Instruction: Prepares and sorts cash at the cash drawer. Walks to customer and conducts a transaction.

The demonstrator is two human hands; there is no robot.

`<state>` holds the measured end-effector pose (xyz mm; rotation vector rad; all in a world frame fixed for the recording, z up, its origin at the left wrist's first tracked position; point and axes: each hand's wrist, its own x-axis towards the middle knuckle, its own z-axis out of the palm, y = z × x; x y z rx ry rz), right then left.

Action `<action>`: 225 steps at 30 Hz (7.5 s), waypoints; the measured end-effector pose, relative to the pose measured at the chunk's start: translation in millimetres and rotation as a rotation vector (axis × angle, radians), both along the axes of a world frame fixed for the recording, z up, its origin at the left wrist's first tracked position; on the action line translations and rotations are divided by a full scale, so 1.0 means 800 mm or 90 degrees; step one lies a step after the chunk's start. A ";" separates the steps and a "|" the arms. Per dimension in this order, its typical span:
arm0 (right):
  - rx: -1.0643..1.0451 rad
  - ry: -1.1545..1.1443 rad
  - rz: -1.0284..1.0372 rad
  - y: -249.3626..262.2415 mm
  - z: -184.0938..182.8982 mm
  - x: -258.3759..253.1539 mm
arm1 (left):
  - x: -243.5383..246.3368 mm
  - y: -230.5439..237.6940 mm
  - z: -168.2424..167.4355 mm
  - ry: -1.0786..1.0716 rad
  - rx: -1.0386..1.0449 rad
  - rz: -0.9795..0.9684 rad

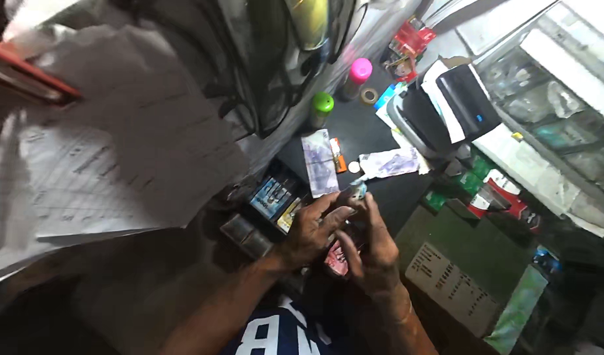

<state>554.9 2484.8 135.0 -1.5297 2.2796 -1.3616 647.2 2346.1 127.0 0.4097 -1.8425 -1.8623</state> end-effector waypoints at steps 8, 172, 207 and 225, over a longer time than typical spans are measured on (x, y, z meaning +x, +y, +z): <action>0.124 -0.330 -0.078 -0.076 -0.016 0.084 | 0.192 -0.072 -0.042 -0.148 -0.078 0.133; 0.052 0.037 0.047 -0.069 0.012 0.121 | 0.152 -0.084 -0.031 -0.085 0.145 0.020; 0.286 0.078 -0.143 -0.127 0.054 0.188 | 0.174 -0.075 -0.030 -0.079 0.155 0.166; 0.681 -0.082 -0.269 0.023 -0.026 0.087 | 0.222 -0.100 -0.053 -0.118 0.196 -0.100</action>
